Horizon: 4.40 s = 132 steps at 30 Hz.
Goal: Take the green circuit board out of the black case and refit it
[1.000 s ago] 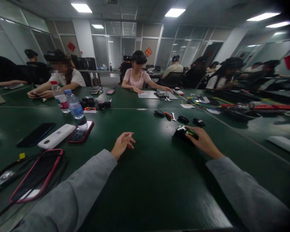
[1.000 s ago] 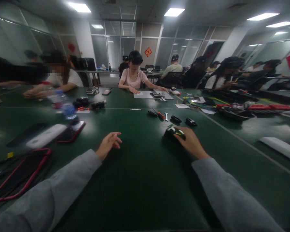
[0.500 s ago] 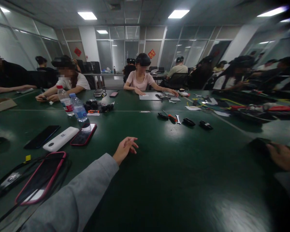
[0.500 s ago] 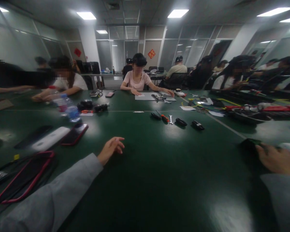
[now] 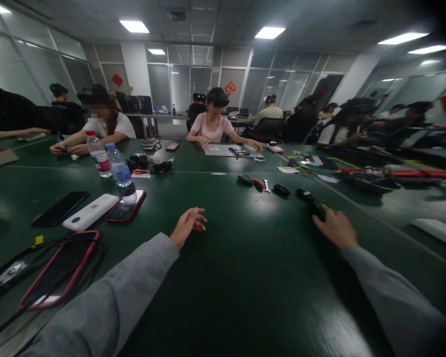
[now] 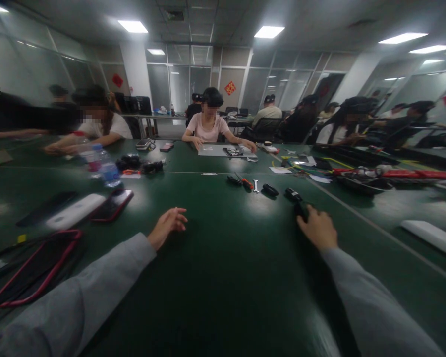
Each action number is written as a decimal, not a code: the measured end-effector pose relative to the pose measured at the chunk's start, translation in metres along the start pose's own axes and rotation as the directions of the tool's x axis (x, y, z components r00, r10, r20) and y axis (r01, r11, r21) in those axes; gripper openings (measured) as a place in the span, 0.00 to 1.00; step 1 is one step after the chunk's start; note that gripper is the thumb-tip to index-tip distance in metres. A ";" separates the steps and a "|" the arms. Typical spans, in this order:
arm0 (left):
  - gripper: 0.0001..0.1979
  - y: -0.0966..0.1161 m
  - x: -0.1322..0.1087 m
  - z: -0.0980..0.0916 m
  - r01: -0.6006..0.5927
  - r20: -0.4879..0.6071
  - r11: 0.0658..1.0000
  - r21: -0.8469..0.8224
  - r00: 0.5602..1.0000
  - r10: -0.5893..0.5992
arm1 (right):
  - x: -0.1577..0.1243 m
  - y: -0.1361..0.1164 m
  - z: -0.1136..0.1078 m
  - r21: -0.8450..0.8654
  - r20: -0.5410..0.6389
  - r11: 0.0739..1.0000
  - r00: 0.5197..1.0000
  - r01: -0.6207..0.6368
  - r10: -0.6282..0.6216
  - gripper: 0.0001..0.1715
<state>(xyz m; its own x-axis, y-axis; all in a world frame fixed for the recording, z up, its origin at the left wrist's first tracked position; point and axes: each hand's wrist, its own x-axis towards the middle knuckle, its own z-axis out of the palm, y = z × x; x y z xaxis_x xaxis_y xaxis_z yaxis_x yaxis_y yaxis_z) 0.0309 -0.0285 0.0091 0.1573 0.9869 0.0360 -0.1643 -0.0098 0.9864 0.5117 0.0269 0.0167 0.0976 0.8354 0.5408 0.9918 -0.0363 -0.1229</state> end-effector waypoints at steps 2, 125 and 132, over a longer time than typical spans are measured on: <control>0.23 -0.003 0.001 -0.001 -0.026 -0.036 1.000 0.012 0.999 0.027 | -0.011 -0.070 0.013 0.031 0.110 0.999 0.993 0.038 -0.041 0.32; 0.24 0.000 -0.015 0.028 -0.016 -0.308 0.948 -0.317 0.947 -0.087 | -0.055 -0.283 0.006 0.738 0.523 -0.233 0.755 -0.633 -0.394 0.23; 0.23 0.001 -0.016 0.027 -0.009 -0.290 0.937 -0.349 0.952 -0.099 | -0.055 -0.281 0.014 0.792 0.552 -0.123 0.788 -0.597 -0.273 0.24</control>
<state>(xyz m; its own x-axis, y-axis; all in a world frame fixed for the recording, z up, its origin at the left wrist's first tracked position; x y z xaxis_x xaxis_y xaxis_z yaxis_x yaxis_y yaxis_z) 0.0550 -0.0486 0.0137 -0.1167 0.9871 -0.1099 -0.4954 0.0381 0.8679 0.2266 -0.0014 0.0098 -0.2396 0.9709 0.0005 -0.2458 -0.0602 -0.9675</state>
